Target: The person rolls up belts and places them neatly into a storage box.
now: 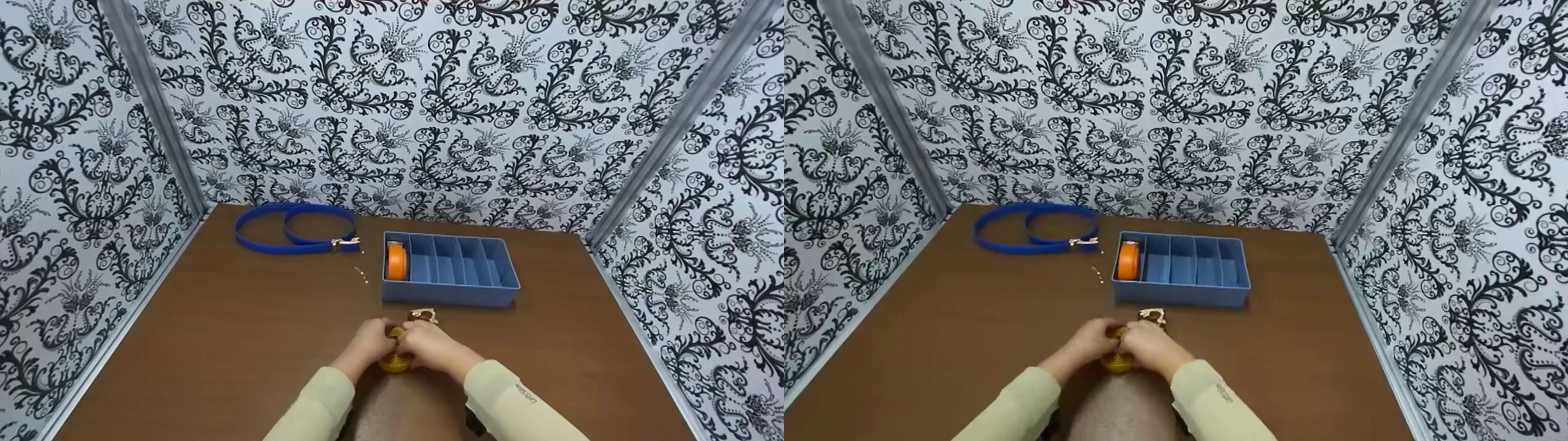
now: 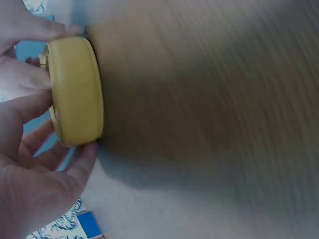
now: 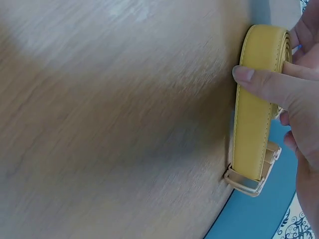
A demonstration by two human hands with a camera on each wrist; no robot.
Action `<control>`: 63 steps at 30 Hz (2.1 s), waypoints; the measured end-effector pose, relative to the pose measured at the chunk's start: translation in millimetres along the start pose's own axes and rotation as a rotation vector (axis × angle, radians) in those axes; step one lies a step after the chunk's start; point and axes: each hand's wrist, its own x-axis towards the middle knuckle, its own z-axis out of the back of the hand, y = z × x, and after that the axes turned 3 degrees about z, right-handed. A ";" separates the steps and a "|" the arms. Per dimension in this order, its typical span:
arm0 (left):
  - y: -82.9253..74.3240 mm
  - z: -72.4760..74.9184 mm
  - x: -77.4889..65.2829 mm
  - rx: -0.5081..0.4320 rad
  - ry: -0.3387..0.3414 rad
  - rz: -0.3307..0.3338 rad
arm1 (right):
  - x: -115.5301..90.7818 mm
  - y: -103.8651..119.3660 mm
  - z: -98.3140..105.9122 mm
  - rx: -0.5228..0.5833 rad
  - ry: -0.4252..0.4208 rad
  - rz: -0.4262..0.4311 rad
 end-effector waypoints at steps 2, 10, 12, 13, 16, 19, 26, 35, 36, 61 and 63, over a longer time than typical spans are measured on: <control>-4.1 -1.0 -1.4 0.034 -0.036 0.057 | 0.7 0.7 -1.2 0.005 0.003 -0.025; -10.0 -3.8 -6.0 0.098 -0.082 0.216 | 7.0 10.9 -6.4 -0.003 -0.003 -0.154; -9.6 -4.0 -5.2 0.121 -0.059 0.206 | 7.8 12.1 -7.4 0.001 -0.012 -0.161; -9.7 -4.5 -4.3 0.134 -0.045 0.199 | 7.2 12.3 -7.5 0.007 -0.014 -0.164; -10.7 -4.9 -2.0 0.165 -0.013 0.177 | 3.8 11.5 -6.5 0.035 -0.009 -0.162; -13.1 -2.9 0.0 0.164 0.023 0.157 | -0.9 8.8 -2.6 0.053 0.026 -0.135; -19.1 -0.1 1.0 0.268 0.083 0.058 | -7.1 2.7 10.0 0.026 0.134 -0.081; -14.6 0.8 -1.3 0.327 0.044 -0.057 | -1.8 0.5 11.4 -0.086 0.046 0.050; -12.7 0.1 -1.4 0.310 0.038 -0.052 | -1.4 0.2 10.8 -0.082 0.040 0.051; -16.9 -14.3 0.8 0.258 -0.019 0.134 | -9.9 -6.0 1.5 0.039 0.109 -0.072; -16.8 -13.4 1.7 0.264 -0.001 0.129 | -11.9 -5.9 2.8 0.046 0.118 -0.069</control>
